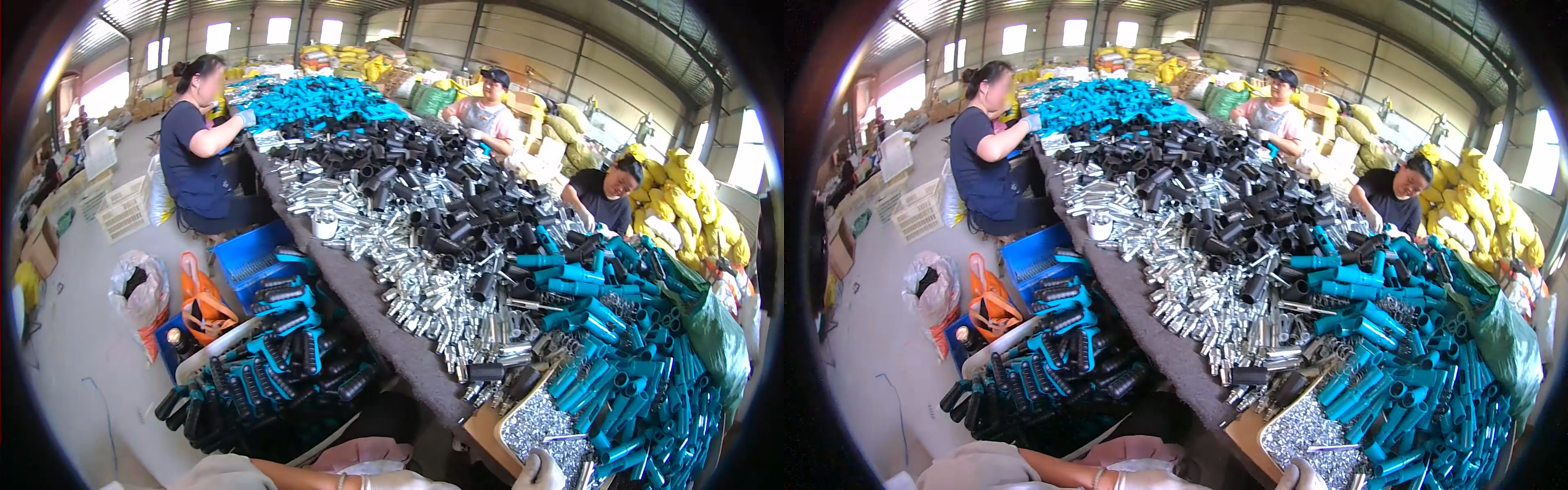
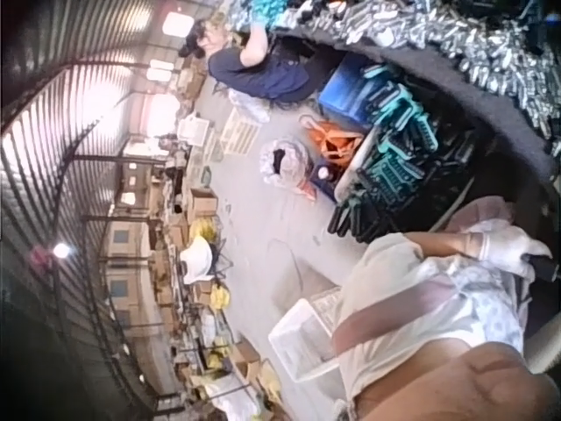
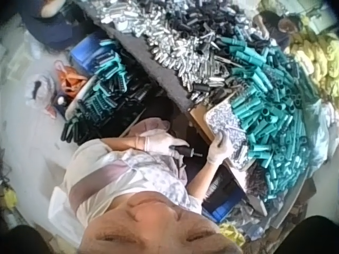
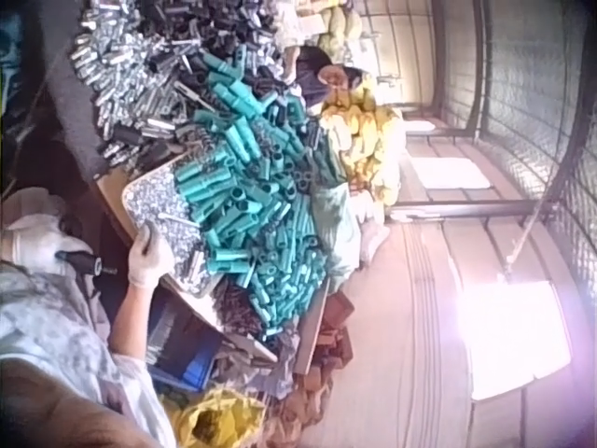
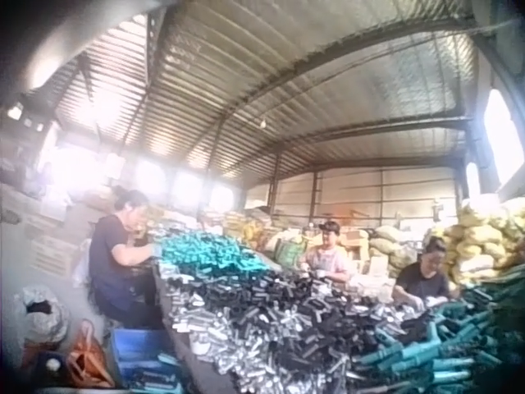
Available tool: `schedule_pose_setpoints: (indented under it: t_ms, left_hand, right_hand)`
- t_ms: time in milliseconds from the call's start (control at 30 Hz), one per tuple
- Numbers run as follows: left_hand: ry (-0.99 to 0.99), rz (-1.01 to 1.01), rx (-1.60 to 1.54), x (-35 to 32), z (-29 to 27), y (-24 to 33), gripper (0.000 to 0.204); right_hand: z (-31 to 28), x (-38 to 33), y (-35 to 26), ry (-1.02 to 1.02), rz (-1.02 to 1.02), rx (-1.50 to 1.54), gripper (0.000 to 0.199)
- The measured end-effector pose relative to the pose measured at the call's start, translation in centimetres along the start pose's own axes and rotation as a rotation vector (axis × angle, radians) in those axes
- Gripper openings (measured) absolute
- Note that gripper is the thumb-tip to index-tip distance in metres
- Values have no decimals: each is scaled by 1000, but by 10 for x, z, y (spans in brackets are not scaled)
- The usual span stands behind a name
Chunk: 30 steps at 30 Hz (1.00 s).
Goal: Assembling plastic tool handles with metal components and internal springs.
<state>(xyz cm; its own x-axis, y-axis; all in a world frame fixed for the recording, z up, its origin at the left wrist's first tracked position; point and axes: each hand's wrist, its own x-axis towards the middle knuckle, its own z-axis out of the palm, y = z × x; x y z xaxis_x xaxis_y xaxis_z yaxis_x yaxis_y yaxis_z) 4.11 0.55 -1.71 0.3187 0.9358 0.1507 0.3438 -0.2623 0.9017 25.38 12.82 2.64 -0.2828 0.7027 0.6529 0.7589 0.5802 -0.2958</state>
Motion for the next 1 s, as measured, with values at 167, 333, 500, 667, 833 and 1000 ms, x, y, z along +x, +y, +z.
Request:
schedule_pose_setpoints:
  t_ms: [167, 333, 500, 667, 833, 1000]
  left_hand:
    - [58, 25, 1, -7, 6, -13, 51]
    - [30, 4, 29, -9, 10, -13, 49]
    - [-38, 58, -125, 4, -11, 28, 45]
    - [-162, -40, 11, 12, -15, 4, 57]
    - [-93, 11, 86, 19, -24, 2, 57]
    - [-10, -176, -319, 48, -46, 10, 66]
  right_hand:
    - [1, -7, 4, 26, -3, -34, 26]
    - [1, -8, 2, 25, 3, -55, 25]
    - [-10, -5, -1, -141, 138, -95, 22]
    - [-16, 17, -8, -179, 117, 110, 6]
    - [-38, 44, 7, -308, 60, 35, 8]
    - [-81, 101, 49, -329, 175, 15, 11]
